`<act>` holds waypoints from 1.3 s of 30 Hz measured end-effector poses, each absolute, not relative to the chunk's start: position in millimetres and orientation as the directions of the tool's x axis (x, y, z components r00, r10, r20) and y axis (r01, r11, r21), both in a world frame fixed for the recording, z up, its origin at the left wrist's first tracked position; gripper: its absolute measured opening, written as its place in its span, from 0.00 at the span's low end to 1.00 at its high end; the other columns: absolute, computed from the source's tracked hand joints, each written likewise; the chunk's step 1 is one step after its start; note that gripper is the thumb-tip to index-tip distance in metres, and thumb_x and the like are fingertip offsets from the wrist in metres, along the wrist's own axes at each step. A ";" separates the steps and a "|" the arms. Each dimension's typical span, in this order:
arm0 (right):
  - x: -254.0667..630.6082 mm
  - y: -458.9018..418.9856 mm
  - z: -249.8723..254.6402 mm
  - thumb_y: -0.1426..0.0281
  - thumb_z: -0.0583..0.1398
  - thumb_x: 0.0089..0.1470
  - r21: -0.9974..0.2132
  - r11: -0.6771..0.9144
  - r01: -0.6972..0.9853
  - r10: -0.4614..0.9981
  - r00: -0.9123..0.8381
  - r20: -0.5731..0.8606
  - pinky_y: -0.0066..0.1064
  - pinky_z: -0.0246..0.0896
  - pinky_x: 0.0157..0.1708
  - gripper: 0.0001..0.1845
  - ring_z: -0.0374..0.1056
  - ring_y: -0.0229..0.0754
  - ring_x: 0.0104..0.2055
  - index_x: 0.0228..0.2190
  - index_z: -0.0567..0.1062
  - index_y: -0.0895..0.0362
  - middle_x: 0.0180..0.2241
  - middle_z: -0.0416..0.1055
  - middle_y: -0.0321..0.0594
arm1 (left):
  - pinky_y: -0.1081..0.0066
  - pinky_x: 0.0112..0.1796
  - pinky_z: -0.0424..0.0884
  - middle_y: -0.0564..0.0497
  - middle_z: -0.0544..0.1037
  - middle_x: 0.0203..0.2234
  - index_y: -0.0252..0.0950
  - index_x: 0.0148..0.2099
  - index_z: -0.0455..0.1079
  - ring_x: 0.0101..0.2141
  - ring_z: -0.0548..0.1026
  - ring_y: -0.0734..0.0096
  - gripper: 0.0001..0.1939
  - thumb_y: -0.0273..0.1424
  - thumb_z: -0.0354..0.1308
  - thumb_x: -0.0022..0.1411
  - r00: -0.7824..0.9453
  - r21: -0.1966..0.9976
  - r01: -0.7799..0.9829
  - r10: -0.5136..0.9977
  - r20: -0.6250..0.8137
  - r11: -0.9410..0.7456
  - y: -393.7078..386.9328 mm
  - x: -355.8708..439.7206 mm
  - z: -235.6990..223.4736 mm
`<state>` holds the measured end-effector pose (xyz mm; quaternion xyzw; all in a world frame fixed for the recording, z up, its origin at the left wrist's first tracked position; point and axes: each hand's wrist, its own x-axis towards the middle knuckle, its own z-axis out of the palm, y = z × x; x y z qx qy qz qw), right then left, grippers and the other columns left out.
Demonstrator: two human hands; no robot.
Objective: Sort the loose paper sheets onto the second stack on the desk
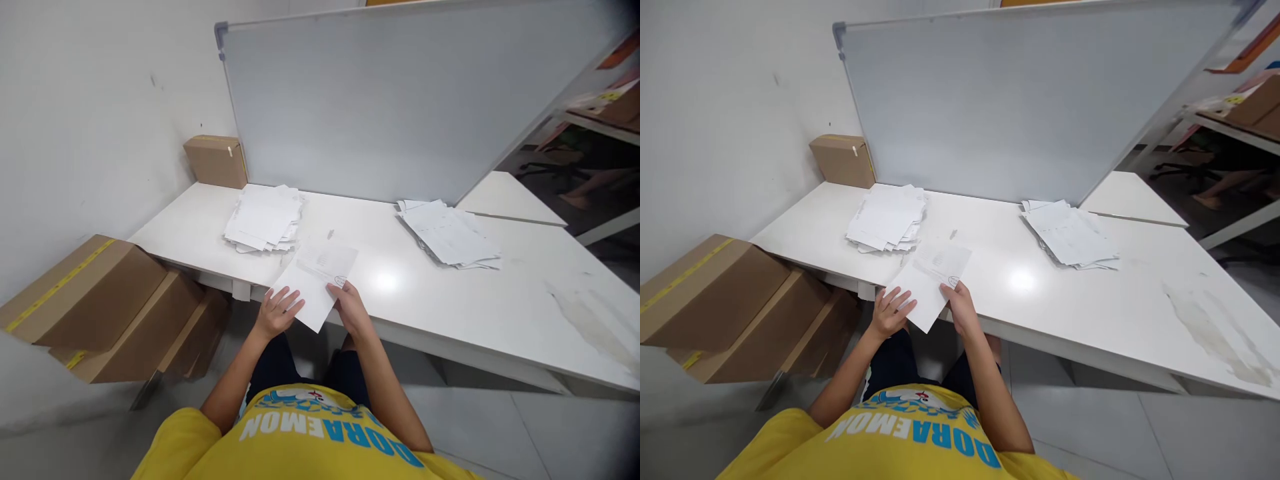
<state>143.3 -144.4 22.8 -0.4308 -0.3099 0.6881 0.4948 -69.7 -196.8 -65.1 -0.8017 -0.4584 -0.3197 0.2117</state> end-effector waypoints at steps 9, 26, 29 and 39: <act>178.8 -197.9 -29.2 0.64 0.64 0.48 -0.858 -0.109 -0.502 0.904 0.309 -0.295 0.42 0.70 0.54 0.24 0.72 0.48 0.54 0.48 0.73 0.52 0.49 0.77 0.40 | 0.48 0.60 0.65 0.46 0.77 0.54 0.47 0.57 0.71 0.60 0.69 0.58 0.24 0.26 0.45 0.64 0.378 0.115 0.842 0.729 0.571 -0.527 -157.5 -75.6 -30.5; 173.3 -214.9 -26.2 0.65 0.64 0.48 -0.785 -0.005 -0.619 0.847 0.415 -0.333 0.41 0.63 0.61 0.28 0.71 0.45 0.56 0.52 0.71 0.54 0.54 0.73 0.42 | 0.46 0.58 0.60 0.35 0.73 0.54 0.33 0.56 0.70 0.58 0.67 0.44 0.23 0.41 0.47 0.68 0.198 0.097 0.966 0.930 0.309 -0.238 -10.5 -146.3 32.9; 171.3 -215.1 -23.3 0.64 0.63 0.48 -0.796 -0.015 -0.605 0.850 0.412 -0.329 0.41 0.63 0.61 0.28 0.71 0.46 0.56 0.52 0.71 0.55 0.53 0.74 0.43 | 0.42 0.62 0.53 0.34 0.55 0.68 0.31 0.69 0.54 0.66 0.51 0.34 0.44 0.51 0.57 0.60 0.156 0.086 0.981 0.970 0.187 -0.174 -19.9 -140.1 34.4; 153.2 -216.8 -10.9 0.65 0.65 0.45 -0.742 -0.040 -0.670 0.864 0.349 -0.362 0.43 0.64 0.59 0.27 0.72 0.47 0.53 0.48 0.73 0.57 0.49 0.77 0.44 | 0.53 0.55 0.67 0.39 0.74 0.56 0.31 0.62 0.67 0.55 0.73 0.52 0.26 0.23 0.45 0.64 0.312 -0.002 0.947 0.923 0.224 -0.320 -77.1 -121.0 47.4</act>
